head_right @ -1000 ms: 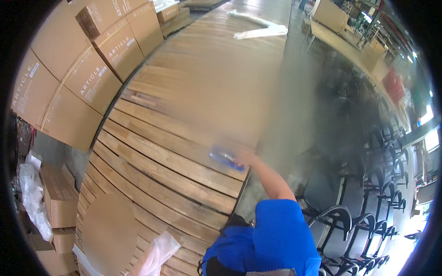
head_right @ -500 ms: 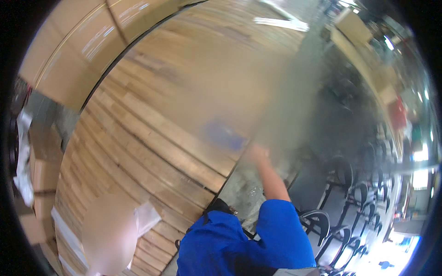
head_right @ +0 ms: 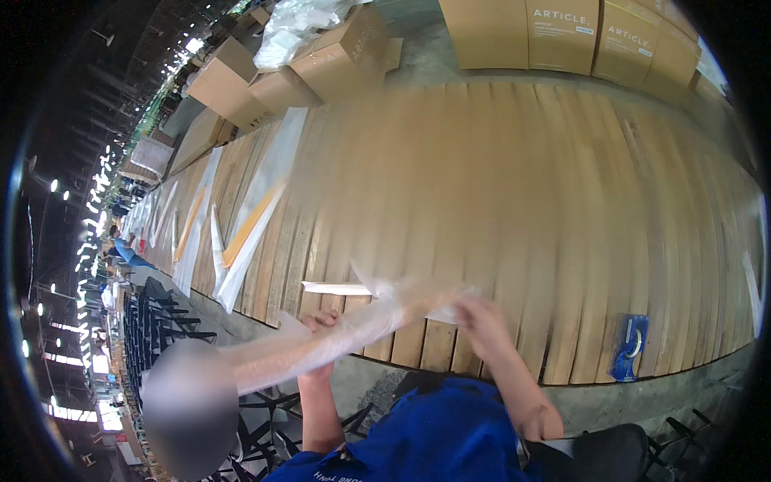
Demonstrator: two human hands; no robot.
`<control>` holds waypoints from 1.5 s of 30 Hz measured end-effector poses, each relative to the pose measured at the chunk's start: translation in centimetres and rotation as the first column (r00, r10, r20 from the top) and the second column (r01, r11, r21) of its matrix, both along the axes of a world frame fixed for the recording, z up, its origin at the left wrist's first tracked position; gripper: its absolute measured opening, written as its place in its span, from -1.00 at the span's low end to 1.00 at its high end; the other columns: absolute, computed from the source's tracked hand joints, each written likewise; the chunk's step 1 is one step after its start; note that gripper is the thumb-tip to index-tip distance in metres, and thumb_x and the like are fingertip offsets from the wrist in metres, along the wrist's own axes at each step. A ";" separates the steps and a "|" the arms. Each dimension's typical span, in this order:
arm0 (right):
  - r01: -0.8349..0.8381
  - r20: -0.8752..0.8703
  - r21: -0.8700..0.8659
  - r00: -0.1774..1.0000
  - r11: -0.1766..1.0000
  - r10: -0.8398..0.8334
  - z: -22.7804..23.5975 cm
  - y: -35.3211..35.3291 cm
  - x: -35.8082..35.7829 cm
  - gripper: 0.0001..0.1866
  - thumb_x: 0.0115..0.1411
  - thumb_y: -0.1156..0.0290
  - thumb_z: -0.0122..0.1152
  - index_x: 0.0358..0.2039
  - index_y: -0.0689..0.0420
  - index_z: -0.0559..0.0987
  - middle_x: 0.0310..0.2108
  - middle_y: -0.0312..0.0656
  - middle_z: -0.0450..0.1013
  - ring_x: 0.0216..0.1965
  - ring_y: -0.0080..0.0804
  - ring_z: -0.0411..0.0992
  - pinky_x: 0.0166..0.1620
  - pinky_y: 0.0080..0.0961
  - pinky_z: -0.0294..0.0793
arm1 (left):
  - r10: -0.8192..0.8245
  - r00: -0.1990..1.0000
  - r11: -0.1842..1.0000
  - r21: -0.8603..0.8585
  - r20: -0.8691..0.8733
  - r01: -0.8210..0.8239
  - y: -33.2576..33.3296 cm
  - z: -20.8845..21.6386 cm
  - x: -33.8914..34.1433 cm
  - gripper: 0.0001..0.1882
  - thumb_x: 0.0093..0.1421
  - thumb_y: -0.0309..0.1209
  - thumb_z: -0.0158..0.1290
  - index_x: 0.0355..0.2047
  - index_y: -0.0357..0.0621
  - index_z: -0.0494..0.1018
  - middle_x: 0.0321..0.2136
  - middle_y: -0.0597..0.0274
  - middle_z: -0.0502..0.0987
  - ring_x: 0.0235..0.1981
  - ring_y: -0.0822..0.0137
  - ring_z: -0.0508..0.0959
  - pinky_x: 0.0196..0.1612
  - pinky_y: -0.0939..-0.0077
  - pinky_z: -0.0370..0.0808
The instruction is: The person wraps several L-shaped wooden pieces with white protective paper on a wooden workbench. They fold the paper around each piece and secure it with tape from a handheld dispenser, repeating the process for multiple items.
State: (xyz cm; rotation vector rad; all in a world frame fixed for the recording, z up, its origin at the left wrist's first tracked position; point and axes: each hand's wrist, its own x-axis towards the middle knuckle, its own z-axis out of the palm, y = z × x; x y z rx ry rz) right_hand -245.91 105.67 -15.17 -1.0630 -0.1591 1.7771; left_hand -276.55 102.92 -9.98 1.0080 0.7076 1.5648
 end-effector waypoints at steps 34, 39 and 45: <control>-0.752 0.968 0.077 0.214 0.654 0.132 13.7 9.6 -4.7 -0.47 0.00 0.00 0.56 -0.47 0.28 0.60 -0.57 -0.20 0.49 -0.51 -0.44 0.50 -0.43 -0.49 0.48 | -0.127 0.991 0.992 0.013 -0.052 0.128 11.7 0.2 2.9 -0.37 0.23 -0.30 0.27 0.22 -0.16 0.27 0.06 0.15 0.49 0.14 0.17 0.47 0.26 0.13 0.37; -0.729 0.999 0.019 0.036 0.684 0.010 4.7 13.1 -3.5 0.04 -0.21 0.10 0.70 0.23 0.26 0.36 -0.05 0.05 0.53 0.06 -0.07 0.50 0.20 -0.19 0.42 | -0.415 0.899 0.910 0.072 0.140 0.409 20.3 0.4 2.2 -0.21 0.04 0.03 0.39 0.14 -0.21 0.42 0.03 0.26 0.55 0.10 0.33 0.49 0.17 0.28 0.40; -0.625 0.946 -0.038 0.230 0.780 0.230 -1.4 16.8 -5.2 -0.17 -0.07 0.17 0.62 0.16 0.27 0.45 0.04 0.03 0.55 0.07 -0.14 0.53 0.13 -0.27 0.49 | -0.569 0.729 0.805 -0.439 -0.382 0.398 27.8 -16.5 -2.9 -0.39 0.30 -0.13 0.18 0.26 -0.16 0.36 0.20 0.22 0.46 0.25 0.32 0.39 0.28 0.29 0.30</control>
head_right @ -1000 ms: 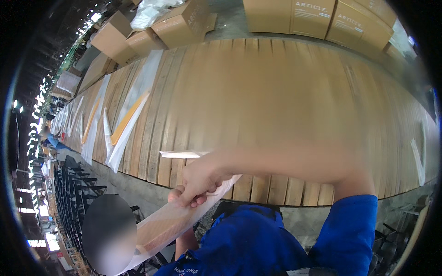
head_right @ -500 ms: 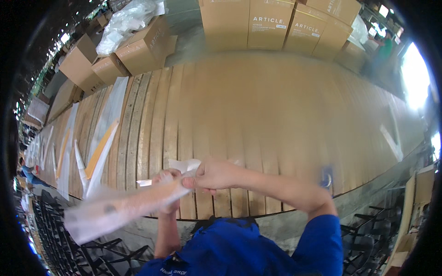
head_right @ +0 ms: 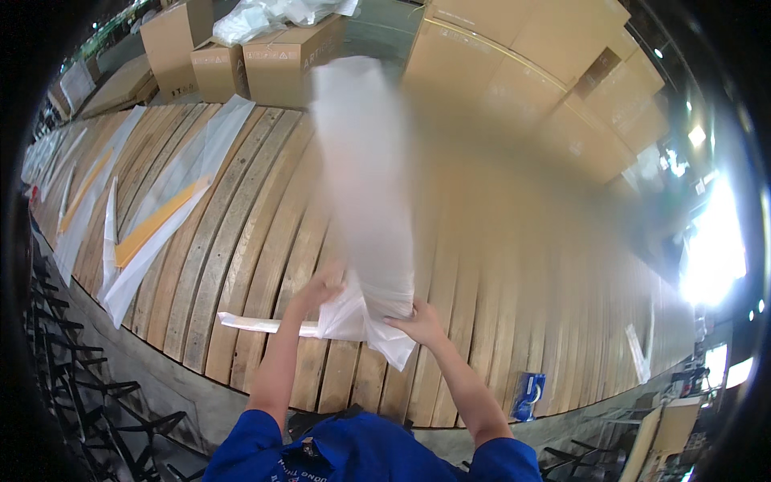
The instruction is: The person wraps several L-shaped wooden pieces with white protective paper on a wooden workbench. They fold the paper around each piece and secure it with tape from a handheld dispenser, repeating the process for multiple items.
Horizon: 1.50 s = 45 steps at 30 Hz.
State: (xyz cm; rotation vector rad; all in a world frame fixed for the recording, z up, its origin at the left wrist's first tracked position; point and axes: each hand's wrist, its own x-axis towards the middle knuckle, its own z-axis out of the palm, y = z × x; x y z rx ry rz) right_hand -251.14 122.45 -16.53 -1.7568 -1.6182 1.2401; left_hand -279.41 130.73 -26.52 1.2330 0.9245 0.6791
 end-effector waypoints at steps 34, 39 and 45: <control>0.736 -0.750 -0.256 0.258 0.627 -0.609 -7.8 -9.2 2.7 -0.41 0.31 0.13 0.28 0.17 0.27 0.36 0.03 -0.07 0.49 -0.04 -0.17 0.54 0.05 -0.12 0.59 | 0.380 0.661 0.848 0.528 -0.647 0.029 -21.3 2.3 -3.9 -0.87 0.18 -0.45 0.12 -0.25 -0.13 0.50 -0.34 0.03 0.63 -0.24 -0.04 0.61 -0.17 0.06 0.50; 0.671 -0.822 -0.269 0.214 0.691 -0.527 -8.1 -11.0 4.3 -0.38 0.30 0.08 0.29 0.17 0.26 0.36 0.05 -0.05 0.48 0.00 -0.15 0.53 0.05 -0.09 0.60 | -0.003 0.652 0.896 0.288 -0.758 0.339 -24.3 8.4 -1.0 -0.87 0.17 -0.40 0.15 -0.28 -0.11 0.56 -0.33 0.01 0.64 -0.25 -0.06 0.61 -0.15 0.04 0.49; 0.639 -0.806 -0.335 0.186 0.692 -0.562 -8.2 -13.5 4.4 -0.36 0.27 0.06 0.33 0.14 0.28 0.38 0.04 -0.04 0.50 -0.01 -0.14 0.54 0.05 -0.10 0.60 | 0.164 0.797 0.743 0.605 -0.581 0.288 -19.8 13.0 1.9 -0.66 0.15 -0.29 0.21 -0.09 -0.16 0.56 -0.23 -0.03 0.63 -0.11 -0.06 0.58 -0.02 0.12 0.48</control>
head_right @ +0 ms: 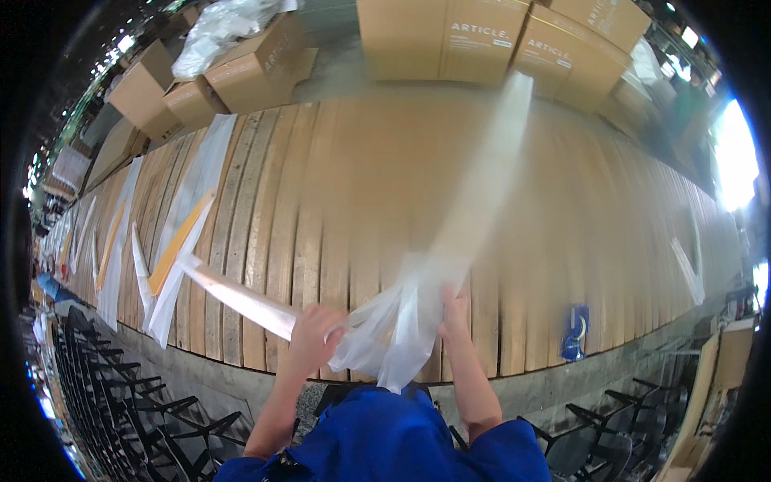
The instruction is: The person wraps several L-shaped wooden pieces with white protective paper on a wooden workbench. They fold the paper around each piece and secure it with tape from a handheld dispenser, repeating the process for multiple items.
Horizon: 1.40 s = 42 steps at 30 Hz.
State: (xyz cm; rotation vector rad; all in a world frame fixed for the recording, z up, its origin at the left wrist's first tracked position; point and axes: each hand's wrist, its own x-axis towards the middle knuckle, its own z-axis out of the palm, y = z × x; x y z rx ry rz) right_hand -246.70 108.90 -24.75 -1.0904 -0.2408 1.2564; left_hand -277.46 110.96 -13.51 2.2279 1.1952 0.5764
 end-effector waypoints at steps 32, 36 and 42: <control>0.138 0.396 -0.907 -0.048 0.399 0.917 -10.3 8.7 -7.7 -0.56 0.27 0.06 0.25 -0.13 0.23 0.63 -0.22 0.09 0.59 -0.24 0.10 0.57 -0.13 -0.19 0.56 | 0.184 0.965 0.715 -0.648 -0.188 -0.262 10.1 -27.3 -1.9 -0.77 0.21 -0.30 0.16 -0.16 -0.09 0.54 -0.29 -0.01 0.65 -0.21 -0.10 0.63 -0.14 0.03 0.55; -0.098 0.774 -0.617 -0.253 0.781 0.580 -9.8 2.9 -10.0 -0.69 0.18 0.23 0.31 -0.11 0.08 0.65 -0.18 -0.08 0.59 -0.11 0.02 0.53 -0.03 -0.13 0.49 | 0.287 0.955 0.523 -0.822 -0.078 -0.225 10.6 -27.5 -2.4 -0.70 0.17 -0.19 0.21 -0.27 -0.17 0.60 -0.30 -0.01 0.66 -0.22 -0.04 0.65 -0.11 0.14 0.56; -0.365 0.845 -0.494 -0.414 0.789 0.338 -12.1 -0.4 -17.0 -0.68 0.09 0.29 0.38 -0.12 0.05 0.63 0.03 -0.18 0.45 0.12 -0.11 0.37 0.12 -0.11 0.32 | 0.350 0.936 0.559 -0.808 0.027 -0.186 8.5 -26.7 -2.8 -0.63 0.06 -0.20 0.29 -0.24 -0.23 0.59 -0.26 -0.04 0.66 -0.16 -0.01 0.65 -0.07 0.25 0.56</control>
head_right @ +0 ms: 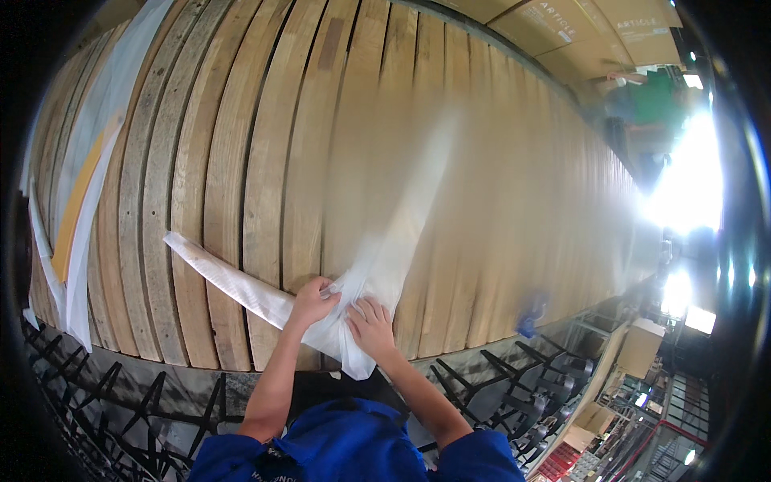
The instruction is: The person wraps several L-shaped wooden pieces with white protective paper on a wooden workbench. They fold the paper around each piece and secure it with tape from a handheld dispenser, repeating the process for multiple items.
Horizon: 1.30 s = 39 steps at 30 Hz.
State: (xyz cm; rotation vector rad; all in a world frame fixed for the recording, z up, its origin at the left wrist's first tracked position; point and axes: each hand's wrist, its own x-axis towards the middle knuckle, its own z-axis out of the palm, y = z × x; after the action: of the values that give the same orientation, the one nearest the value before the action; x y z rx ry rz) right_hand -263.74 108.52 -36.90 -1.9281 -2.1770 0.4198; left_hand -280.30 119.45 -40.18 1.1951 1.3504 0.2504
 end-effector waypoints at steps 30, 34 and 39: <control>-0.610 0.017 -0.192 0.781 0.769 0.624 2.5 5.0 8.5 -0.66 0.11 0.24 0.27 -0.08 0.00 0.64 0.11 -0.34 0.46 0.24 -0.29 0.31 0.31 -0.23 0.21 | 0.107 0.928 0.908 0.415 -0.358 0.056 -9.2 0.5 6.2 -0.34 -0.06 -0.33 0.42 0.03 -0.27 0.43 -0.10 -0.15 0.56 -0.03 -0.11 0.54 0.05 0.12 0.48; -0.623 0.024 -0.143 0.775 0.769 0.631 0.5 2.8 10.2 -0.56 0.13 0.17 0.28 0.01 0.04 0.61 0.12 -0.37 0.46 0.29 -0.32 0.26 0.36 -0.20 0.11 | 0.077 0.925 0.956 0.290 -0.372 0.037 -7.3 3.0 5.9 -0.30 -0.09 -0.30 0.44 0.06 -0.31 0.45 -0.08 -0.21 0.59 0.00 -0.09 0.58 0.05 0.18 0.52; -0.586 0.040 -0.098 0.805 0.804 0.592 -0.9 1.8 9.3 -0.52 0.15 0.06 0.24 0.03 0.02 0.60 0.13 -0.39 0.45 0.30 -0.32 0.24 0.36 -0.08 0.05 | 0.140 0.905 0.915 0.403 -0.401 0.037 -10.0 1.0 6.7 -0.33 -0.10 -0.34 0.43 0.02 -0.30 0.45 -0.09 -0.18 0.57 -0.02 -0.13 0.56 0.04 0.14 0.50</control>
State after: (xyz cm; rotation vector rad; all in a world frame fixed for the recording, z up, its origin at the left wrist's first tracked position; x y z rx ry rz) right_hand -254.46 110.34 -37.85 -1.2560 -2.8261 0.5465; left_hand -273.59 109.44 -39.18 1.6266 1.7694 0.3324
